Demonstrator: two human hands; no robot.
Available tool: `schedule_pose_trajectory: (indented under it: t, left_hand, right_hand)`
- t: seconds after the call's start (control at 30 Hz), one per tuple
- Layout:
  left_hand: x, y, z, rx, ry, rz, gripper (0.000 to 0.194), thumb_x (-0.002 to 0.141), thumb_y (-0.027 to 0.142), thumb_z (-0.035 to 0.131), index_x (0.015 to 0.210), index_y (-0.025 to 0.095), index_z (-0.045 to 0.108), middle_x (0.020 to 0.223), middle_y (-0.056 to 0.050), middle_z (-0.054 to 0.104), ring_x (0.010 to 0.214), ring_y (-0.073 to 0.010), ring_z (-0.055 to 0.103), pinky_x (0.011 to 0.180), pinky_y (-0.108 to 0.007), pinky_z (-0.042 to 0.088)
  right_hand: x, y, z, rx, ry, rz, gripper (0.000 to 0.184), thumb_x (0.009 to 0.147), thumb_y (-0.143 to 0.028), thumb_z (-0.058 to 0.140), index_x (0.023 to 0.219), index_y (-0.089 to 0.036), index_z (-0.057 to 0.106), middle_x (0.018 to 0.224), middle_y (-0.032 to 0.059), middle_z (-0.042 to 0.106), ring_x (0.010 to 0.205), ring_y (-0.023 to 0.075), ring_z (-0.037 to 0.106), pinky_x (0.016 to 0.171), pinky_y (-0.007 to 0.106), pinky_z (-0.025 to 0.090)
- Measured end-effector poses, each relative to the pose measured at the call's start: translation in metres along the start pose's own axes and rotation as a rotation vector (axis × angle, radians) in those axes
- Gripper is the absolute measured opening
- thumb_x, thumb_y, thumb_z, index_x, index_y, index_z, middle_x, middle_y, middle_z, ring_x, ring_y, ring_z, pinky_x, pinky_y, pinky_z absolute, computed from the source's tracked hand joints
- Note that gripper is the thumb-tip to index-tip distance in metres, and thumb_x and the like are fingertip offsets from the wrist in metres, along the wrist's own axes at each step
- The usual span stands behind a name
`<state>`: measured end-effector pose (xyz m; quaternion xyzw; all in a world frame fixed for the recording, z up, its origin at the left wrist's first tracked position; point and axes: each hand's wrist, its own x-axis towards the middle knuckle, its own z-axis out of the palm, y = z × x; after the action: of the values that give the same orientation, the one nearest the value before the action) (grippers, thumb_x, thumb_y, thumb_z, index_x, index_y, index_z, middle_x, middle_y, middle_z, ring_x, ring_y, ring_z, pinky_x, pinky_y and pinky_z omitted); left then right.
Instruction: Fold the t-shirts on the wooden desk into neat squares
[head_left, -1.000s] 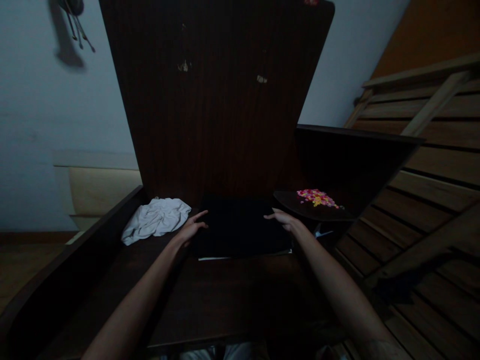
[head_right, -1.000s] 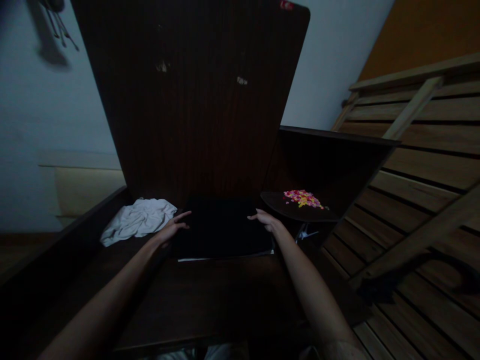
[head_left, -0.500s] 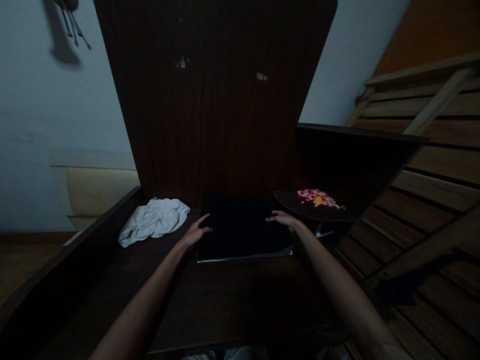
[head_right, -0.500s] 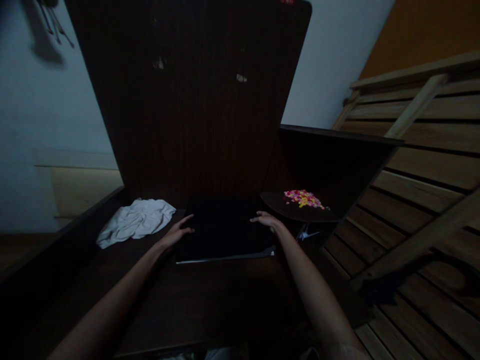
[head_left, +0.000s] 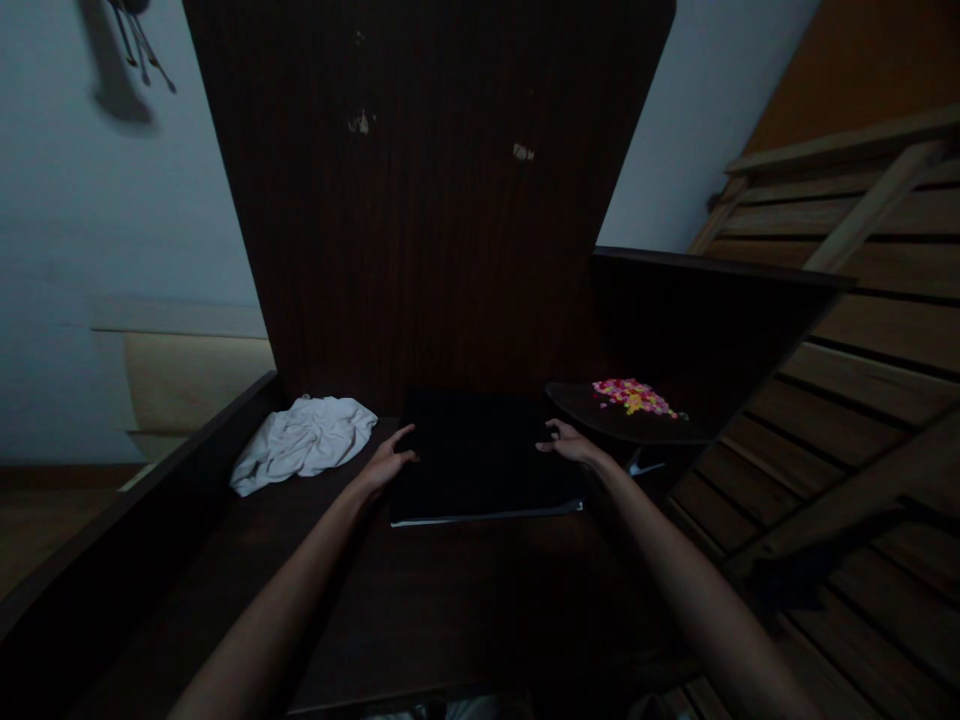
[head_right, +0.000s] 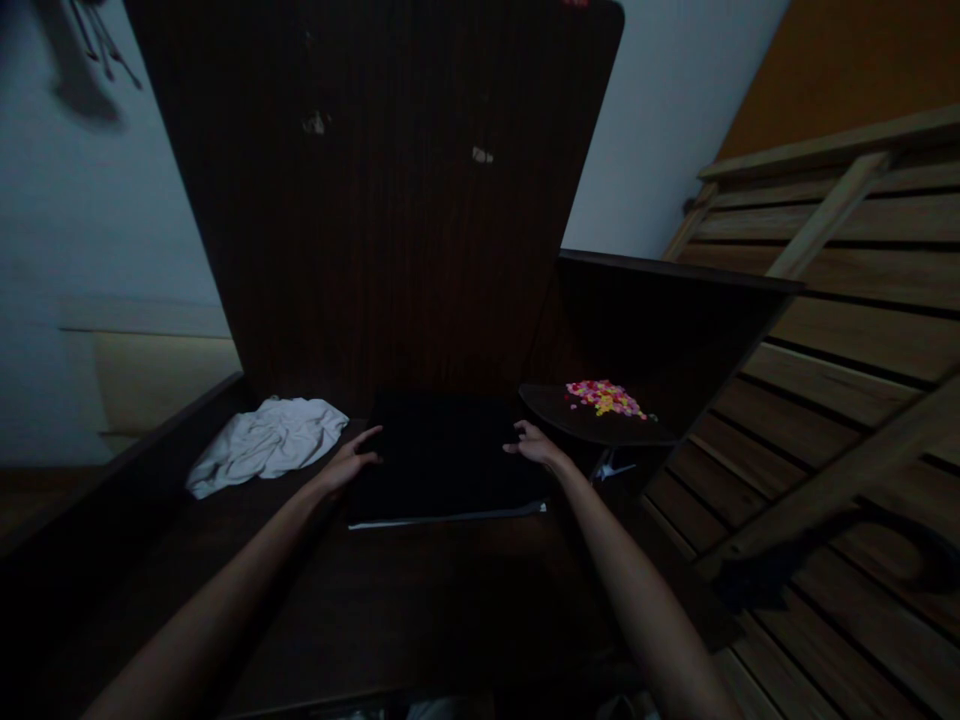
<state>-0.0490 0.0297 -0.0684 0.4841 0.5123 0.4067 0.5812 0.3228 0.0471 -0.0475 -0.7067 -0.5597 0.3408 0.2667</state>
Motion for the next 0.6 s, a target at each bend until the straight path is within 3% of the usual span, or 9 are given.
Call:
schedule_pose_trajectory:
  t: [0.2,0.33,0.43,0.5,0.6]
  left_hand:
    - [0.009,-0.003,-0.006,0.050,0.006,0.050,0.081,0.067,0.011,0.068,0.144,0.024,0.046,0.106,-0.006,0.072,0.080,-0.0186,0.069,0.073,-0.030,0.056]
    - [0.035,-0.002,-0.009,0.141,0.181,0.178,0.075,0.068,0.018,0.076,0.139,0.021,0.050,0.130,-0.012,0.063,0.111,-0.0235,0.064,0.092,-0.032,0.052]
    - [0.060,0.002,-0.010,0.194,0.341,0.176,0.075,0.072,0.036,0.078,0.138,0.016,0.048,0.133,-0.017,0.060,0.120,-0.0256,0.060,0.097,-0.033,0.049]
    - [0.075,0.004,-0.009,0.202,0.369,0.152,0.074,0.072,0.046,0.078,0.133,0.013,0.052,0.129,-0.020,0.063,0.116,-0.0282,0.062,0.094,-0.035,0.050]
    - [0.093,0.005,-0.006,0.199,0.385,0.179,0.062,0.072,0.045,0.078,0.121,0.011,0.061,0.120,-0.020,0.068,0.111,-0.0295,0.065,0.092,-0.036,0.052]
  right_hand:
    - [-0.001,-0.007,0.003,-0.172,0.071,-0.068,0.057,0.073,-0.017,0.073,0.126,-0.013,0.053,0.125,0.0150,0.063,0.109,0.0224,0.063,0.088,0.029,0.051]
    - [-0.004,-0.021,0.006,-0.424,0.107,-0.060,0.066,0.073,-0.021,0.074,0.133,-0.013,0.047,0.124,0.0156,0.062,0.110,0.0256,0.062,0.091,0.033,0.049]
    - [-0.004,-0.037,0.019,-0.651,0.214,-0.113,0.072,0.073,-0.020,0.072,0.138,-0.012,0.042,0.132,0.0204,0.056,0.121,0.0324,0.054,0.096,0.040,0.045]
    - [-0.003,-0.048,0.033,-0.734,0.272,-0.191,0.066,0.077,-0.022,0.067,0.138,-0.012,0.044,0.139,0.0218,0.050,0.129,0.0346,0.047,0.101,0.044,0.042]
    - [0.003,-0.059,0.056,-0.722,0.244,-0.349,0.057,0.086,-0.029,0.058,0.138,-0.011,0.047,0.146,0.0205,0.044,0.139,0.0329,0.036,0.111,0.044,0.031]
